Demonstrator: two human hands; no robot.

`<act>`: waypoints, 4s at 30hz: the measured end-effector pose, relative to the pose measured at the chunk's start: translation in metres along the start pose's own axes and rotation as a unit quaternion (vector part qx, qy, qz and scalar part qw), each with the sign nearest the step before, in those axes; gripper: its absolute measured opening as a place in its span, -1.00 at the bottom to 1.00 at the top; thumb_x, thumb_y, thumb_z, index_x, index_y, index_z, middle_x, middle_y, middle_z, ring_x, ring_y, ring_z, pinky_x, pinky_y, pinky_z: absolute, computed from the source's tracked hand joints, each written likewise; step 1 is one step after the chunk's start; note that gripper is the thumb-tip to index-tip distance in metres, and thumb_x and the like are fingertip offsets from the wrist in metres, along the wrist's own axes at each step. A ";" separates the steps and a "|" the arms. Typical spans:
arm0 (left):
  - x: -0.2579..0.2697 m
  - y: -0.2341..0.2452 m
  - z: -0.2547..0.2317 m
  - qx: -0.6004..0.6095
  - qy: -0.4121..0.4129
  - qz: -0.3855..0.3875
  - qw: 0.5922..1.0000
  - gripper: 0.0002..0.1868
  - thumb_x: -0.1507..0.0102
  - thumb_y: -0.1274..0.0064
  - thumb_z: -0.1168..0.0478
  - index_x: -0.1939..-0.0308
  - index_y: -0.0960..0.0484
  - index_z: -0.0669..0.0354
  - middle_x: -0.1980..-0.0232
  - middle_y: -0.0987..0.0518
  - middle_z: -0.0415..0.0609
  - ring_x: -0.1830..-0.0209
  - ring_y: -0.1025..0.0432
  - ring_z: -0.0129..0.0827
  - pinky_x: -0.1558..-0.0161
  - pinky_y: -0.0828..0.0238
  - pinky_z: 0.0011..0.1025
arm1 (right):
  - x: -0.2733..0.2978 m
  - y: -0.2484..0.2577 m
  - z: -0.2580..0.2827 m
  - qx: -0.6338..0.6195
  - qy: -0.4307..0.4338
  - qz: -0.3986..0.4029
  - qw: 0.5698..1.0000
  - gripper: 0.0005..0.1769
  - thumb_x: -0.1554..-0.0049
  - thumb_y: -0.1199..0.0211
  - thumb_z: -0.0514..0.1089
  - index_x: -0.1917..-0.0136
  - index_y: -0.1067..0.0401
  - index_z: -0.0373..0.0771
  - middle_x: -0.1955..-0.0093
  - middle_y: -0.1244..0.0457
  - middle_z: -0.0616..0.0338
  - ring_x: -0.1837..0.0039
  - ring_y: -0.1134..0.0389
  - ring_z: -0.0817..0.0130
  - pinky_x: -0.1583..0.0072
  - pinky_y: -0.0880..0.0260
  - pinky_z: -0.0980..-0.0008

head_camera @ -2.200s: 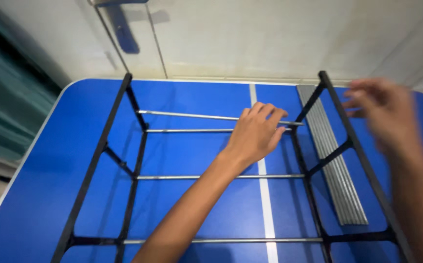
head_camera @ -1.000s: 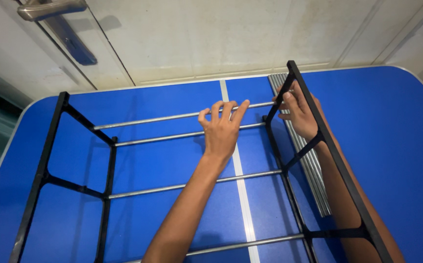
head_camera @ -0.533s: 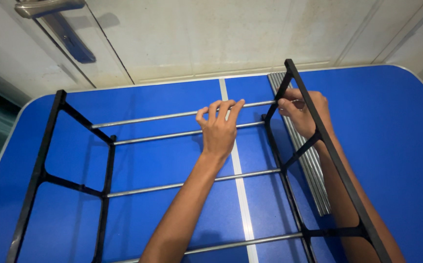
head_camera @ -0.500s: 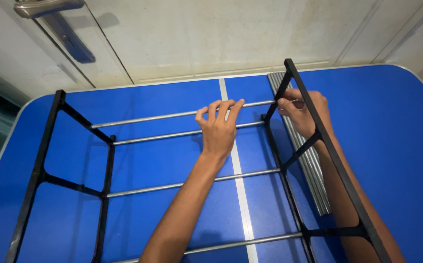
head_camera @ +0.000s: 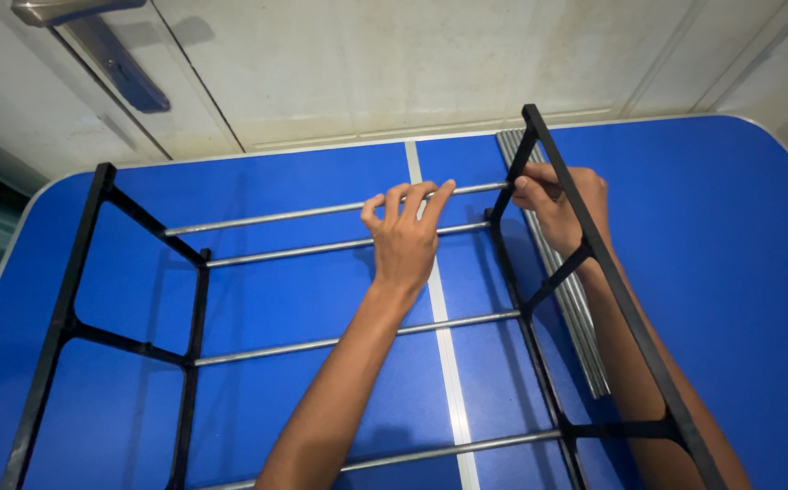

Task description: The person assembles a metal rack by inserting multiple metal rods into slots on two black plastic side frames. They align the frames, insert rods one at a time, and adjust the structure to form a ladder-like rack on a blue table.

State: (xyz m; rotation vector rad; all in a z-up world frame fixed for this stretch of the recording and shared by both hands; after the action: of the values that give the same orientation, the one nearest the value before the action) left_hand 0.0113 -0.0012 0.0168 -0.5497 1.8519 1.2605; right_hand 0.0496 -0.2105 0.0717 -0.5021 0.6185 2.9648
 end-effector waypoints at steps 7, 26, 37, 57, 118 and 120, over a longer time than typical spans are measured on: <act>0.001 -0.005 -0.004 0.020 0.026 0.002 0.999 -0.41 -0.11 -0.11 0.44 -0.19 -0.66 -0.17 -0.11 -0.58 -0.27 -0.13 -0.41 -0.34 -0.27 -0.05 -0.01 | 0.005 -0.008 0.004 0.007 0.002 -0.012 1.000 -0.79 -0.18 -0.28 -0.36 -0.09 -0.55 -0.50 0.09 -0.45 -0.17 0.04 -0.55 0.18 0.00 -0.65 0.36; -0.053 0.078 -0.070 0.291 -0.064 0.029 0.954 -0.72 -0.37 -0.13 0.19 -0.15 -0.61 0.10 -0.27 -0.55 -0.10 -0.36 -0.36 -0.16 -0.33 -0.24 -0.15 | 0.046 0.086 -0.012 0.192 -0.030 0.101 0.976 -0.64 -0.15 -0.31 -0.15 -0.22 -0.55 -0.21 0.02 -0.47 0.01 0.01 -0.53 0.28 -0.05 -0.52 0.28; -0.122 0.100 -0.164 0.310 -0.160 0.313 0.883 -0.53 -0.42 0.16 -0.06 0.20 -0.73 0.22 0.26 -0.68 0.09 0.20 -0.53 0.02 -0.10 -0.35 -0.05 | 0.104 0.102 -0.094 0.130 -0.044 0.034 0.990 -0.65 -0.06 -0.41 -0.12 -0.07 -0.48 -0.31 0.15 -0.40 0.07 0.13 -0.49 0.26 0.06 -0.51 0.26; -0.122 0.098 -0.167 0.346 -0.113 0.280 0.888 -0.59 -0.38 0.06 -0.03 0.13 -0.73 0.23 0.29 -0.69 0.13 0.24 -0.60 -0.02 0.07 -0.48 -0.13 | 0.113 0.094 -0.060 0.274 -0.036 -0.004 0.961 -0.67 -0.06 -0.35 -0.21 -0.10 -0.54 -0.35 0.08 -0.38 -0.15 0.05 -0.44 -0.06 -0.04 -0.43 0.04; -0.111 0.099 -0.158 0.314 -0.086 0.235 0.916 -0.66 -0.39 0.01 0.02 0.07 -0.71 0.20 0.14 -0.67 0.04 0.09 -0.52 -0.07 0.01 -0.33 -0.10 | 0.113 0.093 -0.042 0.261 0.043 -0.057 0.963 -0.76 -0.07 -0.32 -0.25 -0.03 -0.59 -0.32 0.13 -0.37 -0.08 0.17 -0.43 0.05 0.10 -0.45 0.15; -0.110 0.101 -0.156 0.318 -0.100 0.237 0.912 -0.70 -0.40 0.00 0.07 0.00 -0.69 0.18 0.06 -0.67 0.03 0.01 -0.51 -0.07 -0.07 -0.36 -0.10 | 0.116 0.101 -0.023 0.253 0.061 -0.073 0.963 -0.77 -0.08 -0.34 -0.25 -0.03 -0.58 -0.33 0.13 -0.37 -0.05 0.19 -0.43 0.12 0.13 -0.44 0.19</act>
State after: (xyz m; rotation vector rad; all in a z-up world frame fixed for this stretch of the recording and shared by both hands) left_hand -0.0572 -0.1122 0.1892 0.3918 2.1297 0.8626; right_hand -0.0664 -0.3116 0.0519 -0.6418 1.2417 2.5106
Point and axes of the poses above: each hand's wrist, its own x-axis away from the middle knuckle, its own y-axis out of the back of the hand, z = x × y, the point moved 2 cm from there along -x, towards the middle knuckle
